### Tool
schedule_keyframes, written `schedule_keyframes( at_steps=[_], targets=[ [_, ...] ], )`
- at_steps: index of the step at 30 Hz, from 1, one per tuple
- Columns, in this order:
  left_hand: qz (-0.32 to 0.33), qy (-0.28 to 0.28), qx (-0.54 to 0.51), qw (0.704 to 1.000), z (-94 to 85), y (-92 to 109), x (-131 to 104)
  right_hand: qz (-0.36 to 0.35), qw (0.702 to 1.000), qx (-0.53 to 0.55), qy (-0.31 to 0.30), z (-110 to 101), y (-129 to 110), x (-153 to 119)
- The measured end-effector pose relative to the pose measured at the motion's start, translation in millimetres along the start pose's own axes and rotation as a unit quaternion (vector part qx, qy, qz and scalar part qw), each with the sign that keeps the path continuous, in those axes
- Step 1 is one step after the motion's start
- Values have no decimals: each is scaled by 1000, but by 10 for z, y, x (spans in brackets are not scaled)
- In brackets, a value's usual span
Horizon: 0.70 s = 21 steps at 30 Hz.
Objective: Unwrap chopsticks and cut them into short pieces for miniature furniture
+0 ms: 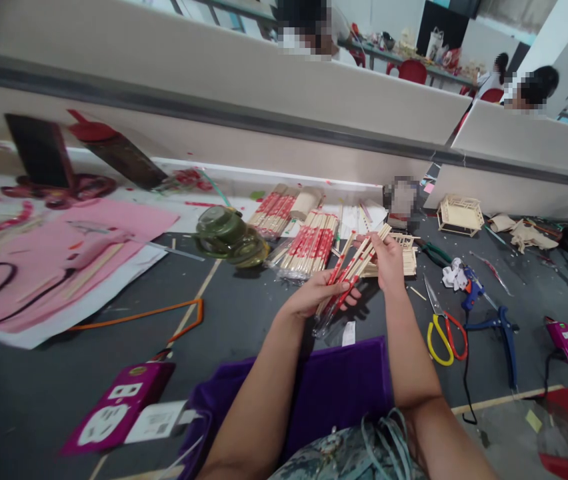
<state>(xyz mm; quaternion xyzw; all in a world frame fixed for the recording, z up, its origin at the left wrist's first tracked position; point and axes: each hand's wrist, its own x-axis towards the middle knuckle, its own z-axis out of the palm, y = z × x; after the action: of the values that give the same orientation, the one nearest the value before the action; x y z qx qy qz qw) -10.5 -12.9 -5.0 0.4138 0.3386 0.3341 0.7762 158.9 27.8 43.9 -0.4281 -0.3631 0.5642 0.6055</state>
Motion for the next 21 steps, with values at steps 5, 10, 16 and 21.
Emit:
schedule_keyframes(
  at_steps=[5,10,16,21],
  targets=[
    [21,20,-18,999,52,9,24,-26,1000,-8,13,30,-28,-24],
    [38,45,-46,997,103,-20,56,-23,999,-25,-23,91,-102,-56],
    [77,98,-65,990,179,-79,126,-8,998,-50,-30,136,-39,-75],
    [95,96,-67,989,277,-98,173,-7,998,-53,-14,145,21,-67]
  ],
)
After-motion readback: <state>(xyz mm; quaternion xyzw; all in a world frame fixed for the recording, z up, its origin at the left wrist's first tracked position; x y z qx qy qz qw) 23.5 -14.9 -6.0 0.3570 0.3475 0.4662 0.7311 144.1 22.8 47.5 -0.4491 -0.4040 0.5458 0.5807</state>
